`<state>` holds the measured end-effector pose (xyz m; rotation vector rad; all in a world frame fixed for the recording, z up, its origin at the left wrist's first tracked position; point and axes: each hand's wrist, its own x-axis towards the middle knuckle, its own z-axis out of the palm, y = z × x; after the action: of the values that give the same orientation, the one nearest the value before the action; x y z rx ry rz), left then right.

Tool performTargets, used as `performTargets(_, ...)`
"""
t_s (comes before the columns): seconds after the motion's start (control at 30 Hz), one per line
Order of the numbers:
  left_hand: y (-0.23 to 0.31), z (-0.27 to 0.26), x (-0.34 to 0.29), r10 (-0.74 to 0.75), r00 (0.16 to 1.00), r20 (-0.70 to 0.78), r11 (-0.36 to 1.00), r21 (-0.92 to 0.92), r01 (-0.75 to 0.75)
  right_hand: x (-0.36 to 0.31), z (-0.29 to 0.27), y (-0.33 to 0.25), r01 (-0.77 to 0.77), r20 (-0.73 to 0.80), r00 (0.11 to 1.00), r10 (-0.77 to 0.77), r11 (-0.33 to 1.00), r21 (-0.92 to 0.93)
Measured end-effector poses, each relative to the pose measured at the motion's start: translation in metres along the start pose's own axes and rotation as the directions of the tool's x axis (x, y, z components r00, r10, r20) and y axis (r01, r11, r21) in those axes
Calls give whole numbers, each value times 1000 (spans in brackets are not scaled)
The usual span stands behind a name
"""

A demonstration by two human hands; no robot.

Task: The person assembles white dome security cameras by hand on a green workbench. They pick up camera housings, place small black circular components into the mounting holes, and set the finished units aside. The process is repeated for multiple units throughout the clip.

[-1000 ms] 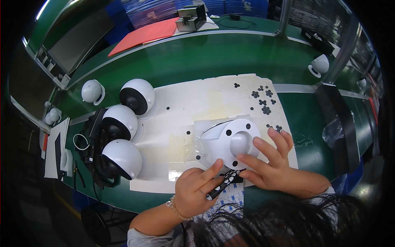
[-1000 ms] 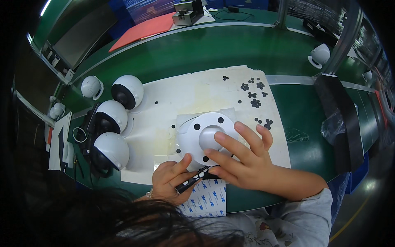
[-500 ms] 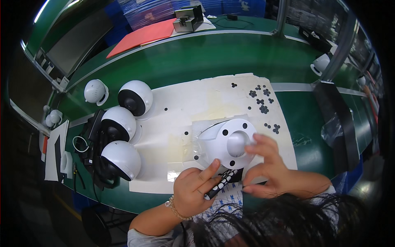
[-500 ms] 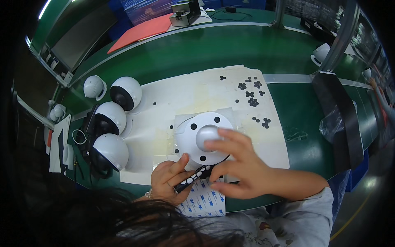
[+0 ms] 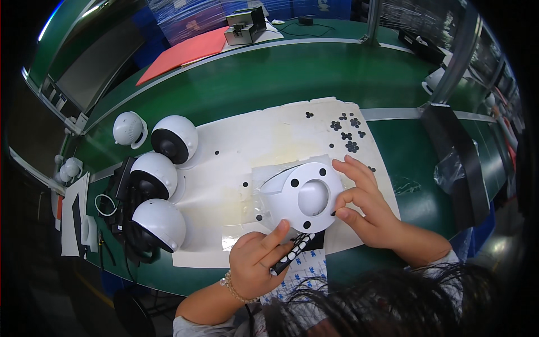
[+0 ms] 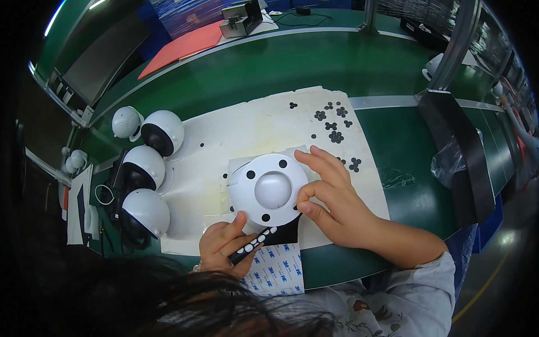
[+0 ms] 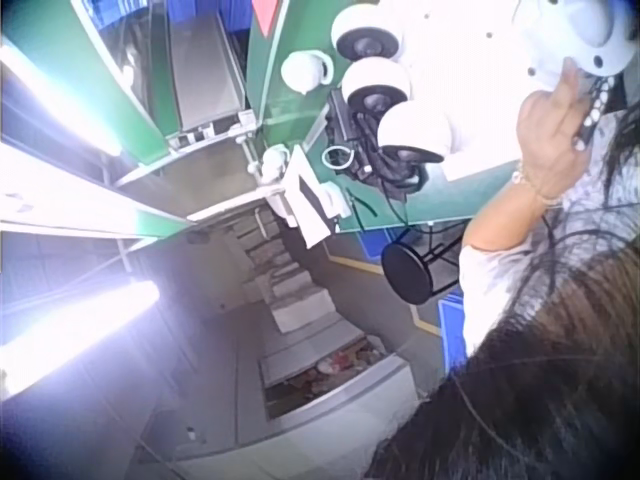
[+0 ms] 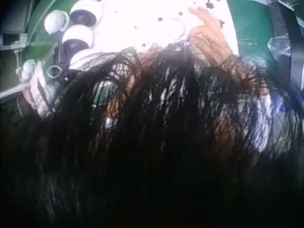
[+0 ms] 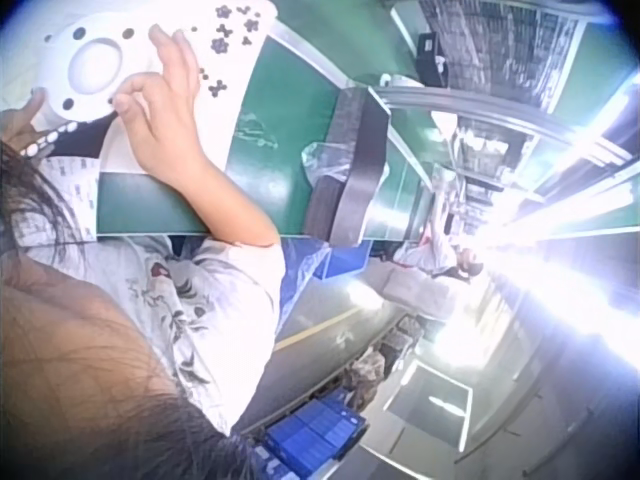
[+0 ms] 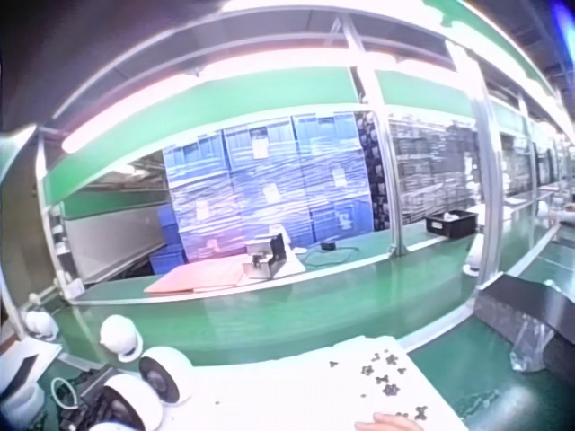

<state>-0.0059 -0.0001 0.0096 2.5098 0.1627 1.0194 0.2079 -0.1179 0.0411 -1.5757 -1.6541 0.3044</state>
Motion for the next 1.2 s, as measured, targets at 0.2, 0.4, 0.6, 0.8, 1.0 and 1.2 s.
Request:
performTargets(0.2, 1, 0, -2, -17, 1000, 6, 1000, 4, 17, -8, 4, 3, 162, -93, 975, -203, 930, -329)
performTargets(0.4, 2, 1, 0, -13, 1000, -7, 1000, 9, 13, -22, 0, 8, 250, -80, 933, -351, 792, -557)
performTargets(0.6, 2, -5, 1, 9, 997, 75, 998, -67, -4, 4, 14, 14, -427, 274, 890, 365, 456, 781)
performTargets(0.8, -5, -12, -3, 189, 974, 127, 969, -185, -164, 68, -34, 63, -267, 77, 920, 383, 472, 840)
performTargets(1.0, -10, -5, -6, 243, 959, 146, 936, -296, -192, 124, -43, 194, -108, -274, 924, -266, 506, -856)
performTargets(1.2, -7, -5, -8, 243, 946, 213, 949, -255, -186, 143, -56, 239, -299, -235, 930, 283, 205, -932)
